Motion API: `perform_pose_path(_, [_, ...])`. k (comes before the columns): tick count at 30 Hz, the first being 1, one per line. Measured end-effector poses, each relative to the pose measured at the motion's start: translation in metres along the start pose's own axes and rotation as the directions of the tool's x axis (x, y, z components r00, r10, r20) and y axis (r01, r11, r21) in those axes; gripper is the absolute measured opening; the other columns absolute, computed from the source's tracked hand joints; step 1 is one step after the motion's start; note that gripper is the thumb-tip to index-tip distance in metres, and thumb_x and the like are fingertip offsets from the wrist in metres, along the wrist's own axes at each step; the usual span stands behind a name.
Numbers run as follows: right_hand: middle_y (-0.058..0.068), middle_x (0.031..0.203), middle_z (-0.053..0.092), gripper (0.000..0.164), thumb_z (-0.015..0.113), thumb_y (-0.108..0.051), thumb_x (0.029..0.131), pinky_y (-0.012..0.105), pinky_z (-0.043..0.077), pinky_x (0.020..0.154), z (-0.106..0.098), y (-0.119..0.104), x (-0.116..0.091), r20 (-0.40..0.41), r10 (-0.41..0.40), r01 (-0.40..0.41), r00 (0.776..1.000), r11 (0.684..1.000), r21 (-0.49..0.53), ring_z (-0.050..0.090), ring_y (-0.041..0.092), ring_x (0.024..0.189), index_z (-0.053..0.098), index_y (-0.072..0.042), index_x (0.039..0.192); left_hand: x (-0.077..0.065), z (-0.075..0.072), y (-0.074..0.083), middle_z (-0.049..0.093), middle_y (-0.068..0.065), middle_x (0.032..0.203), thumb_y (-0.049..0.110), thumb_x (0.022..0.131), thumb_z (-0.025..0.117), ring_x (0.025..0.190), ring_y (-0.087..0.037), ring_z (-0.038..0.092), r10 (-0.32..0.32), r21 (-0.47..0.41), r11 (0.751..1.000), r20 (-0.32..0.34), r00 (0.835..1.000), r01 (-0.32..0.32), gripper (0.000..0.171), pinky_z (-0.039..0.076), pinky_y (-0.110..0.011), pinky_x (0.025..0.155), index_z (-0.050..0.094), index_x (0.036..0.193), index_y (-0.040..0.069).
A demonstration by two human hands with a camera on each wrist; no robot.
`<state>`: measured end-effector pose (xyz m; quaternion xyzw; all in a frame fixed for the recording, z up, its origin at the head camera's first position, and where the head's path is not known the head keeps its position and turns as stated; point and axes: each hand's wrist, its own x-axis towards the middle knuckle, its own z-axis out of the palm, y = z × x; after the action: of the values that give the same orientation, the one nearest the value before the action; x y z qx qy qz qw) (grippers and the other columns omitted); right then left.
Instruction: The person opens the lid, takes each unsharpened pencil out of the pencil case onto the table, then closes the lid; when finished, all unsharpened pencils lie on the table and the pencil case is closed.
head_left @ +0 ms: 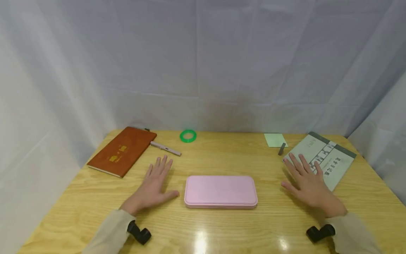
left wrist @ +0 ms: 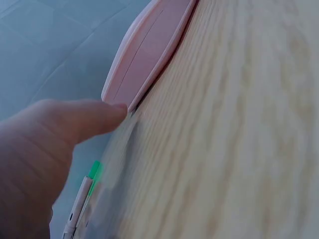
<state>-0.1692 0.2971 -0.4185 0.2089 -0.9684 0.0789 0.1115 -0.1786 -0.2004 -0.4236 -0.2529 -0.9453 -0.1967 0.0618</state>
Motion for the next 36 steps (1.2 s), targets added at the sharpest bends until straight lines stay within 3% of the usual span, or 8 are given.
perform_pose_path(4, [0.003, 0.163, 0.004, 0.078, 0.051, -0.047, 0.096, 0.07, 0.01, 0.104, 0.003, -0.026, 0.005, 0.01, -0.072, 0.071, 0.997, 0.997, 0.037, 0.012, 0.035, 0.147, 0.007, -0.022, 0.156, 0.0, 0.004, 0.007, 0.015, -0.026, 0.157, 0.037, 0.082, 0.068, 0.143, -0.047, 0.012, 0.081, -0.1, 0.992, 0.007, 0.997, -0.08, 0.092, 0.01, -0.064, 0.112, 0.02, 0.151, -0.001])
perform_pose_path(7, [0.009, 0.161, 0.013, 0.076, 0.054, -0.041, 0.095, 0.066, 0.015, 0.105, 0.007, -0.049, 0.008, 0.0, -0.146, 0.145, 0.989, 0.985, 0.091, 0.02, 0.038, 0.143, 0.013, -0.018, 0.156, 0.001, 0.006, 0.016, 0.02, -0.023, 0.157, 0.029, 0.077, 0.068, 0.143, -0.044, 0.018, 0.128, -0.153, 0.98, 0.014, 0.992, -0.124, 0.091, 0.015, -0.062, 0.112, 0.023, 0.151, 0.0])
perform_pose_path(11, [0.014, 0.16, 0.018, 0.073, 0.057, -0.04, 0.094, 0.062, 0.018, 0.106, 0.012, -0.083, 0.007, 0.014, -0.243, 0.236, 0.97, 0.955, 0.179, 0.025, 0.038, 0.141, 0.023, -0.014, 0.154, 0.002, 0.009, 0.029, 0.025, -0.017, 0.157, 0.032, 0.072, 0.073, 0.142, -0.037, 0.027, 0.177, -0.178, 0.969, 0.024, 0.984, -0.17, 0.095, 0.022, -0.061, 0.111, 0.028, 0.15, 0.004])
perform_pose_path(14, [0.01, 0.161, 0.017, 0.075, 0.057, -0.045, 0.093, 0.059, 0.018, 0.108, 0.015, -0.103, 0.004, 0.059, -0.265, 0.245, 0.963, 0.942, 0.23, 0.021, 0.035, 0.144, 0.024, -0.016, 0.154, 0.001, 0.014, 0.038, 0.031, -0.014, 0.155, 0.039, 0.072, 0.078, 0.139, -0.034, 0.033, 0.203, -0.187, 0.962, 0.014, 0.979, -0.197, 0.095, 0.026, -0.059, 0.11, 0.033, 0.149, 0.006])
perform_pose_path(18, [0.004, 0.16, 0.02, 0.075, 0.06, -0.043, 0.092, 0.059, 0.019, 0.109, 0.018, -0.114, 0.001, 0.078, -0.238, 0.215, 0.968, 0.95, 0.225, 0.019, 0.033, 0.145, 0.026, -0.019, 0.153, 0.004, 0.022, 0.045, 0.037, -0.015, 0.15, 0.045, 0.074, 0.078, 0.135, -0.031, 0.038, 0.21, -0.181, 0.961, -0.013, 0.978, -0.208, 0.092, 0.032, -0.056, 0.108, 0.037, 0.146, 0.006])
perform_pose_path(22, [0.004, 0.157, 0.025, 0.07, 0.064, -0.035, 0.09, 0.057, 0.022, 0.107, 0.022, -0.116, 0.003, 0.041, -0.221, 0.209, 0.974, 0.958, 0.198, 0.023, 0.032, 0.142, 0.033, -0.018, 0.15, 0.005, 0.03, 0.048, 0.041, -0.015, 0.146, 0.045, 0.075, 0.079, 0.131, -0.029, 0.04, 0.191, -0.192, 0.961, -0.05, 0.98, -0.197, 0.088, 0.036, -0.052, 0.105, 0.04, 0.144, 0.008])
perform_pose_path(29, [0.007, 0.151, 0.034, 0.065, 0.067, -0.036, 0.088, 0.052, 0.025, 0.101, 0.026, -0.117, 0.009, -0.036, -0.232, 0.234, 0.972, 0.955, 0.183, 0.03, 0.031, 0.136, 0.043, -0.015, 0.144, 0.003, 0.035, 0.051, 0.049, -0.008, 0.139, 0.047, 0.075, 0.078, 0.116, -0.018, 0.042, 0.128, -0.199, 0.969, -0.105, 0.986, -0.147, 0.087, 0.04, -0.042, 0.096, 0.041, 0.144, 0.008])
perform_pose_path(36, [0.005, 0.138, 0.05, 0.053, 0.067, -0.034, 0.088, 0.047, 0.033, 0.097, 0.022, -0.129, 0.016, -0.137, -0.28, 0.297, 0.95, 0.947, 0.122, 0.045, 0.023, 0.128, 0.052, -0.012, 0.135, -0.002, 0.036, 0.059, 0.05, -0.003, 0.115, 0.051, 0.079, 0.073, 0.093, -0.01, 0.039, -0.039, -0.292, 0.956, -0.066, 0.997, 0.018, 0.085, 0.038, -0.024, 0.078, 0.038, 0.144, 0.008])
